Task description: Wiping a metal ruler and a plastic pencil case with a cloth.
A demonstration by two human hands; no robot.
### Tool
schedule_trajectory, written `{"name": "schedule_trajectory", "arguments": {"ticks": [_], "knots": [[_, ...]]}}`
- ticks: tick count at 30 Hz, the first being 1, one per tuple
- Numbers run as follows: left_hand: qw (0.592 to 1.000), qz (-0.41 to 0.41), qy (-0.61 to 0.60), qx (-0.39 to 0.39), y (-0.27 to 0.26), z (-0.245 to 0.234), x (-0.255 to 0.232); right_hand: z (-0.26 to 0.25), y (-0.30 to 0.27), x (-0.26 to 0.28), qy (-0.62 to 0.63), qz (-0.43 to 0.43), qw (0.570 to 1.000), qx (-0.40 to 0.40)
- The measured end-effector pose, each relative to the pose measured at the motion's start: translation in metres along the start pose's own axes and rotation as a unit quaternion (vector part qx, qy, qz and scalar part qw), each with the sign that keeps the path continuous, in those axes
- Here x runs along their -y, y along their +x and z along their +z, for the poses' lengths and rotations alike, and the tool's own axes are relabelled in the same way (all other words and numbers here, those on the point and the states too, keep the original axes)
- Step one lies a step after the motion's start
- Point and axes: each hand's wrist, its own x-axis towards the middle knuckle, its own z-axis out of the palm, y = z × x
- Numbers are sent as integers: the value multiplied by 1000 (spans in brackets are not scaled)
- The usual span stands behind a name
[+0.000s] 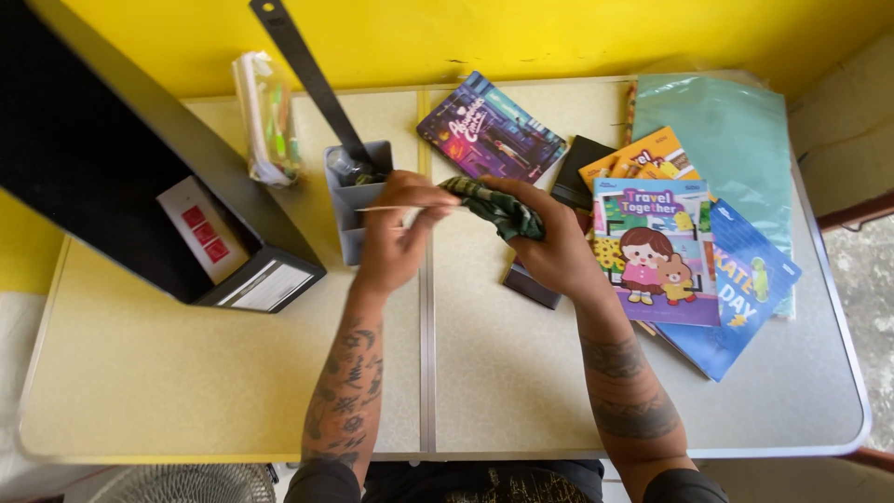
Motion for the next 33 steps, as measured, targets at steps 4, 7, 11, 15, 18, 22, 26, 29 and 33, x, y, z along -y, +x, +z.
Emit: {"name": "schedule_trajectory", "arguments": {"ticks": [4, 7, 11, 15, 18, 22, 26, 29, 33], "knots": [[999, 6, 35, 2, -1, 4, -8, 13, 5, -3, 0, -67, 997, -32], [999, -3, 30, -10, -1, -2, -11, 12, 10, -36, 16, -9, 1000, -25], [998, 18, 50, -42, 2, -14, -15, 2, 12, -71, 5, 73, 997, 27], [997, 26, 54, -55, 1, -15, -7, -2, 12, -60, -66, 110, 991, 22], [999, 24, 29, -34, -1, -1, -5, 3, 11, -37, -43, 54, 998, 9], [999, 21, 37, -18, 0, 11, -5, 4, 9, -19, 14, 34, 999, 6], [996, 49, 65, -26, -1, 9, -5, -6, 7, -36, -25, 86, 996, 13], [997, 45, 48, -47, -4, 6, 5, -18, 5, -57, -22, 136, 990, 37], [996, 24, 36, -84, -3, -13, 2, -33, 4, -70, -30, 164, 982, 91]]}}
